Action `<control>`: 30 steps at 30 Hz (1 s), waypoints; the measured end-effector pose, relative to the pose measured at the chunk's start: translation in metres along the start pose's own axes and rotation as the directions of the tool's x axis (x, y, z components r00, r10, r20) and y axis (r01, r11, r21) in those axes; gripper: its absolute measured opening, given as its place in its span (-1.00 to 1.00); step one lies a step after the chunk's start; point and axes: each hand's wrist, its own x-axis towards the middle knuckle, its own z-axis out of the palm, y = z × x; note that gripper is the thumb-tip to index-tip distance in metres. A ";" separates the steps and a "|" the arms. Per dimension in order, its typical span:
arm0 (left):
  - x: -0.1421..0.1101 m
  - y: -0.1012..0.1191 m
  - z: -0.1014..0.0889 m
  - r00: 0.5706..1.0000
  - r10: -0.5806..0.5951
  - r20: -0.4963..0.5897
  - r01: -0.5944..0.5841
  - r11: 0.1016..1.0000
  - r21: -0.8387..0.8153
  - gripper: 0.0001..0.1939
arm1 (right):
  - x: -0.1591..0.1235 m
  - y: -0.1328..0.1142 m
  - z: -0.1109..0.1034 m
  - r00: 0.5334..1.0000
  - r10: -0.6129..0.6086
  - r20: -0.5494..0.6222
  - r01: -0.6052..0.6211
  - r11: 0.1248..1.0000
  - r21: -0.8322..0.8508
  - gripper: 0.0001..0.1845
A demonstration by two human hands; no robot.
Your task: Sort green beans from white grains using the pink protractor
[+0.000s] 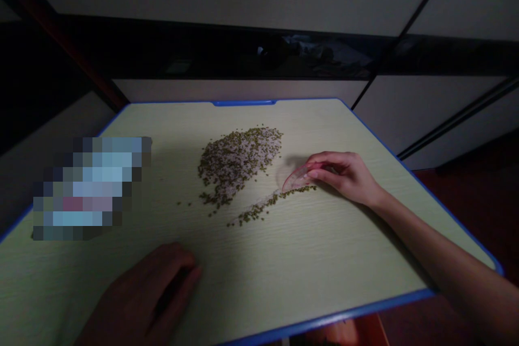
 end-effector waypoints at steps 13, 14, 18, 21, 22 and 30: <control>0.009 0.004 -0.001 0.992 0.087 -0.089 -0.081 0.995 0.062 -0.73 | -0.002 -0.001 -0.002 0.999 -0.028 0.016 0.028 0.999 -0.027 -0.83; 0.010 0.005 -0.002 0.989 0.103 -0.104 -0.097 0.993 0.061 -0.73 | -0.003 -0.001 -0.003 0.999 -0.028 0.022 0.028 0.999 -0.027 -0.82; 0.011 0.006 -0.002 0.988 0.119 -0.100 -0.111 0.991 0.078 -0.72 | -0.003 -0.001 -0.003 0.999 -0.013 0.043 0.013 1.000 -0.017 -0.83; 0.009 0.005 -0.001 0.989 0.112 -0.098 -0.105 0.992 0.071 -0.74 | -0.003 0.000 -0.001 0.999 0.001 0.045 -0.001 1.000 0.007 -0.84; 0.009 0.005 -0.001 0.990 0.103 -0.098 -0.097 0.993 0.064 -0.75 | -0.003 0.000 0.000 0.999 0.000 0.045 -0.001 1.000 0.017 -0.84; 0.010 0.005 -0.001 0.991 0.104 -0.090 -0.099 0.993 0.059 -0.73 | -0.002 -0.001 0.002 0.998 -0.002 0.066 -0.005 0.994 0.112 -0.89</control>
